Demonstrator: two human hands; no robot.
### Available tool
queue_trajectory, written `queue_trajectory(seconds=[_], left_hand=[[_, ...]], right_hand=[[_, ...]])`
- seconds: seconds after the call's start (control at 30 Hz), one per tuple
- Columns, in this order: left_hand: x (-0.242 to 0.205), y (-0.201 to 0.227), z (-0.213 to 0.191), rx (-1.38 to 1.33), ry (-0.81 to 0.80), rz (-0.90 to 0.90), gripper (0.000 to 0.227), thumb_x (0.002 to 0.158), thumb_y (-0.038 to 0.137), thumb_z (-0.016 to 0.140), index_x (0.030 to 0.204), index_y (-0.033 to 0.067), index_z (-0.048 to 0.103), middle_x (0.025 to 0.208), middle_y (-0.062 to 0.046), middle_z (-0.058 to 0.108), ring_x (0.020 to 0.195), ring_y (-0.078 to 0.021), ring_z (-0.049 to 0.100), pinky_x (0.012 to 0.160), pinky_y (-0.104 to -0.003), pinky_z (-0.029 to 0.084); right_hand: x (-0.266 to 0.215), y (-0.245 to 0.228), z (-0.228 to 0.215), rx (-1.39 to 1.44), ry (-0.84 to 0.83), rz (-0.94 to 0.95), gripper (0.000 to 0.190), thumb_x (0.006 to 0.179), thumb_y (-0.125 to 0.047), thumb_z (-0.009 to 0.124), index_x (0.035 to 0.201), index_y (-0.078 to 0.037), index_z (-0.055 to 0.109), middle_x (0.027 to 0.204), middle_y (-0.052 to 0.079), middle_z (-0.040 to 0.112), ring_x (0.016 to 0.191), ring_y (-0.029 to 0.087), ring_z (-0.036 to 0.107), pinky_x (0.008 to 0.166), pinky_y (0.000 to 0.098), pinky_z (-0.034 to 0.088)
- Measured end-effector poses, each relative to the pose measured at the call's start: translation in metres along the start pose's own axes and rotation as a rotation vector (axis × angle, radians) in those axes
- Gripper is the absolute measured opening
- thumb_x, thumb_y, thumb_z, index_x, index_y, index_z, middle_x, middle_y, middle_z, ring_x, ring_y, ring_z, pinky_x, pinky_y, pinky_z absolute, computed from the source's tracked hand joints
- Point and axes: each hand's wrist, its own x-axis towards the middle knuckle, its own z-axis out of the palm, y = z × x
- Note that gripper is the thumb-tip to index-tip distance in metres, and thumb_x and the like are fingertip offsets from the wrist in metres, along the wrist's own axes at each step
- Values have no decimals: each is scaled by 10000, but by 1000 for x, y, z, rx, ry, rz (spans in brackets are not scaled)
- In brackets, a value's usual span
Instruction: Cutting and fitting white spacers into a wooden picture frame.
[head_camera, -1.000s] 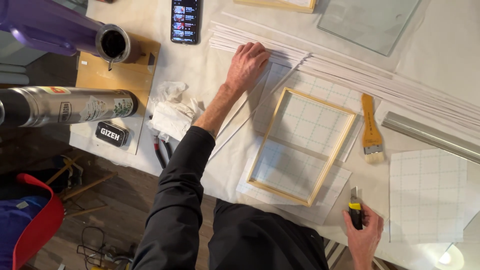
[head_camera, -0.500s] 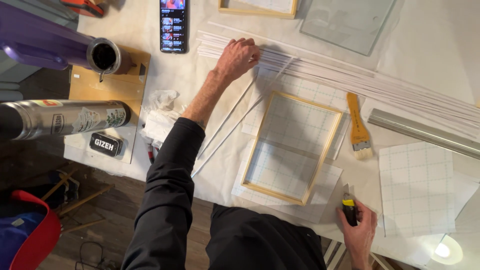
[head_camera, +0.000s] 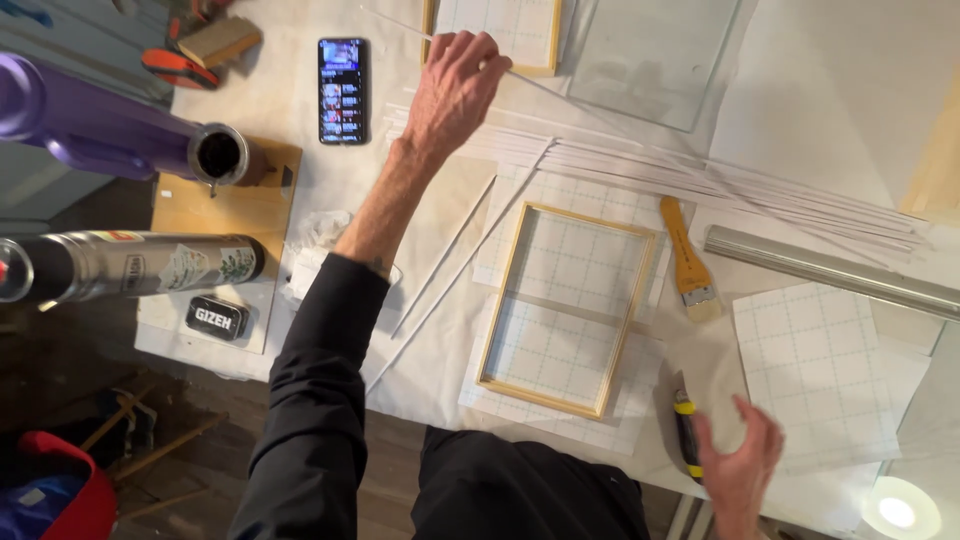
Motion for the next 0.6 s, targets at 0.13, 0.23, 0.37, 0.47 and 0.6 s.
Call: queue_trajectory(seconds=[0.13,0.23,0.37,0.47,0.6], left_hand=[[25,50,-51,-9,4,91,137,973,63,705,1108,83,700,1020,-36,573,999,-210,579,960,-420,459],[24,79,-63,94,9,132,185,977,47,693,1157,91,696,1050,-34,572,1012,-185,568,969,-415,463],[17,116,-98,205,19,128,255,976,64,701,1226,102,674,1104,-37,563,1041,-169,559,974,-409,476],[9,136,-133,180,9,86,291,973,90,715,1258,91,653,1143,-49,562,1064,-182,561,965,-414,482],[-17,161,-143,55,34,37,329,983,97,709,1302,85,632,1188,-51,563,1100,-187,565,973,-406,490]], right_hand=[[106,-63,-18,93,83,-116,528,923,-220,836,1363,-32,613,1348,142,630,1269,350,551,1127,452,446],[199,-134,-27,139,129,-395,616,911,-157,886,1431,-29,582,1449,150,584,1380,359,519,1188,474,423],[270,-190,-20,75,27,-649,614,910,-277,840,1427,-53,594,1390,186,612,1309,378,544,1116,477,412],[281,-182,-26,116,-193,-610,452,909,-255,808,1307,-100,658,1096,104,707,1042,307,643,969,435,478],[250,-154,-88,135,-213,-590,214,1023,-188,795,1183,-71,713,948,77,709,774,174,674,734,305,558]])
